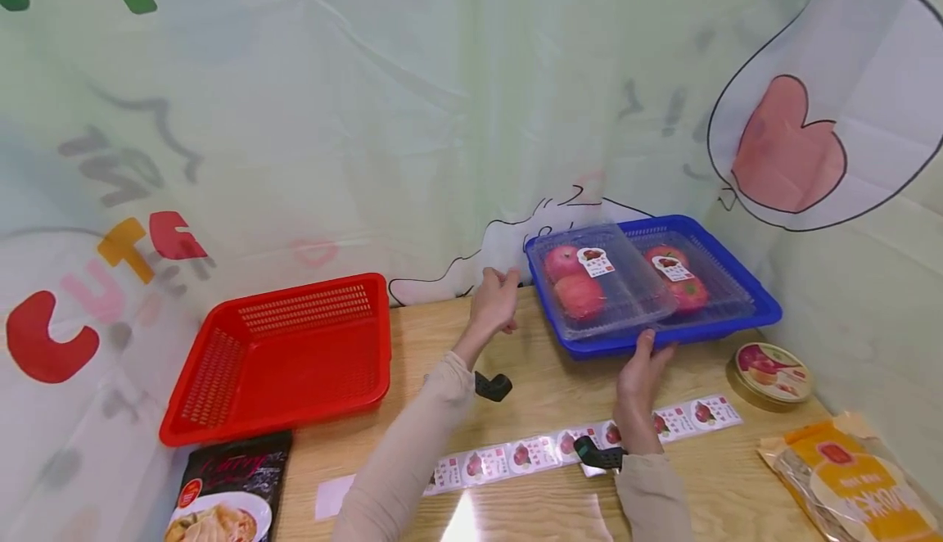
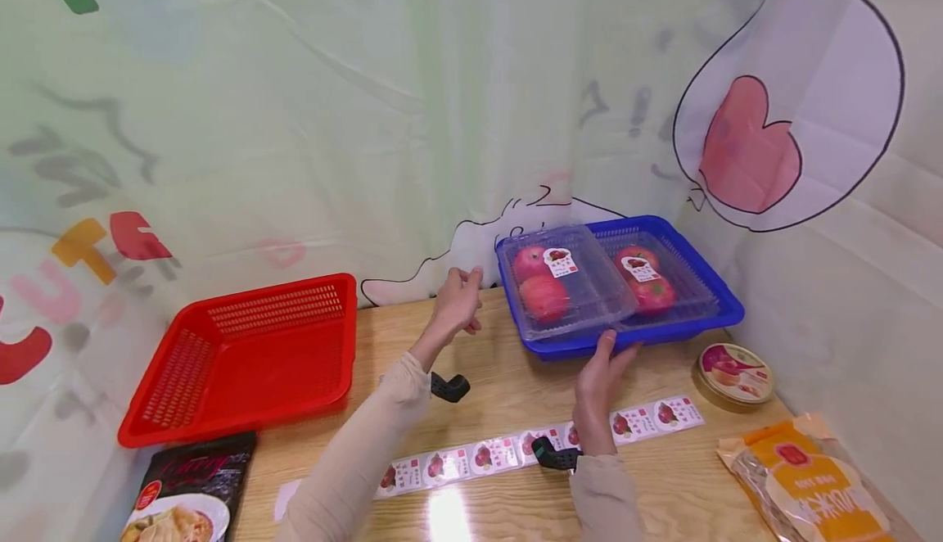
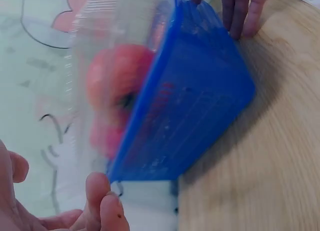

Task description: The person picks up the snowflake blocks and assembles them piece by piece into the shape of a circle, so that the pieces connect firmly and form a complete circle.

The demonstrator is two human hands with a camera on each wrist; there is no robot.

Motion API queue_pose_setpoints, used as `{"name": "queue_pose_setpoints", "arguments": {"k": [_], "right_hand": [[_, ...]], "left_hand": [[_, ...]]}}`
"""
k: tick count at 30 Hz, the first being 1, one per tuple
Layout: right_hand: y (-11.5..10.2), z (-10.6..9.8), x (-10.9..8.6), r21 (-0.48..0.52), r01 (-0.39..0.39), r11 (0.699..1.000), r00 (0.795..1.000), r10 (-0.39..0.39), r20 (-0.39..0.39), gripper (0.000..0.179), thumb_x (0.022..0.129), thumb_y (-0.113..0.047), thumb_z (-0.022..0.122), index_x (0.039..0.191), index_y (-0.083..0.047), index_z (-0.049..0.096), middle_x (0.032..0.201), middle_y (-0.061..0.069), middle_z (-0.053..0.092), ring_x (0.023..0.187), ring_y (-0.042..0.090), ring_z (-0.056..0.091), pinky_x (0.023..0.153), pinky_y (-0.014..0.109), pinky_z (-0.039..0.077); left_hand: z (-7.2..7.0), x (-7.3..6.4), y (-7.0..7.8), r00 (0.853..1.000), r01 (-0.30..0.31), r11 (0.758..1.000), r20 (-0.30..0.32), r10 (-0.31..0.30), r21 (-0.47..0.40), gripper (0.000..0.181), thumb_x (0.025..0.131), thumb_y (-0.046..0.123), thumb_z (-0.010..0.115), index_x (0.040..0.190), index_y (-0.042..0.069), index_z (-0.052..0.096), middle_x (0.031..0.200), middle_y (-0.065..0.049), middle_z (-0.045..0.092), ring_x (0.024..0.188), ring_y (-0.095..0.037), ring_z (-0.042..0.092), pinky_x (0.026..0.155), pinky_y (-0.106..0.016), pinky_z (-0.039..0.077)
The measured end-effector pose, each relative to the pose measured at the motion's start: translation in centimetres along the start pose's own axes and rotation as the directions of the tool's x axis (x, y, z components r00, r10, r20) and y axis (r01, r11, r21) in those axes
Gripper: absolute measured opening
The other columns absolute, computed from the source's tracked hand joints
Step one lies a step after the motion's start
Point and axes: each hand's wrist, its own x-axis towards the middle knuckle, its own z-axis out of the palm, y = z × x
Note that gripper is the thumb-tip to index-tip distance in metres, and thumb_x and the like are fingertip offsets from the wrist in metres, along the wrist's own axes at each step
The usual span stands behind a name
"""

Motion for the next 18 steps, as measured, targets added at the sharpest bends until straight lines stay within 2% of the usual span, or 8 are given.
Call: {"name": "queue_pose_setpoints", "arguments": {"k": [3,6,10,13,15,18], "right_hand": [[-0.6,-0.5,0.1,0.029,-0.020,0.999,0.999,0.019,0.026,0.084,0.111,-0.054,0.028,0.167,-0.015,-0.022,0.177,0.005,-0.021,0.163,0.016,-0.017,0.132,0.028,-0.009],[-1.3,-1.2,0.1,0.049,-0.045,0.998,0.998,0.042,0.049,0.084,0.111,-0.053,0.027,0.166,-0.015,-0.024,0.176,0.005,-0.023,0.162,0.016,-0.018,0.132,0.029,-0.009],[-2.9,-2.0,0.2,0.102,-0.110,0.989,0.992,0.102,0.077,0.082,0.111,-0.053,0.024,0.165,-0.020,-0.028,0.178,0.007,-0.017,0.164,0.021,-0.004,0.135,0.039,0.005],[-4.5,-2.9,0.2,0.124,-0.146,0.982,0.987,0.136,0.089,0.081,0.111,-0.053,0.023,0.164,-0.024,-0.030,0.178,0.006,-0.017,0.163,0.022,0.002,0.134,0.040,0.011],[-5.6,-3.7,0.0,0.114,-0.142,0.983,0.988,0.133,0.083,0.082,0.111,-0.052,0.024,0.163,-0.022,-0.031,0.177,0.003,-0.022,0.163,0.017,-0.005,0.134,0.035,0.004],[-7.7,-5.0,-0.6,0.047,-0.110,0.993,0.993,0.108,0.049,0.084,0.111,-0.050,0.028,0.163,-0.020,-0.031,0.174,-0.003,-0.029,0.160,0.009,-0.018,0.131,0.027,-0.009]], "left_hand": [[-1.8,-1.0,-0.1,0.999,-0.040,0.999,0.025,0.040,-0.010,0.046,0.111,0.049,0.043,0.126,0.006,0.051,0.076,-0.007,0.064,0.040,-0.017,0.057,0.043,-0.032,0.056],[-3.8,-2.2,-0.2,0.996,-0.084,0.996,0.033,0.084,-0.011,0.048,0.112,0.050,0.040,0.128,0.006,0.052,0.082,-0.008,0.067,0.042,-0.018,0.058,0.044,-0.032,0.056],[-6.5,-4.0,-0.3,0.990,-0.137,0.990,0.026,0.138,-0.018,0.048,0.113,0.048,0.041,0.130,0.005,0.053,0.088,-0.013,0.069,0.042,-0.020,0.058,0.047,-0.033,0.058],[-8.6,-5.3,-0.4,0.986,-0.167,0.986,0.011,0.168,-0.012,0.045,0.113,0.045,0.041,0.131,0.006,0.054,0.091,-0.014,0.069,0.044,-0.022,0.058,0.049,-0.034,0.058],[-10.3,-6.1,-0.5,0.982,-0.185,0.983,-0.019,0.185,-0.004,0.043,0.113,0.044,0.042,0.130,0.007,0.056,0.093,-0.015,0.069,0.046,-0.027,0.060,0.049,-0.034,0.057],[-13.3,-7.3,-0.8,0.974,-0.206,0.978,-0.085,0.208,0.029,0.042,0.113,0.045,0.044,0.128,0.008,0.057,0.098,-0.016,0.069,0.054,-0.035,0.065,0.053,-0.034,0.058]]}}
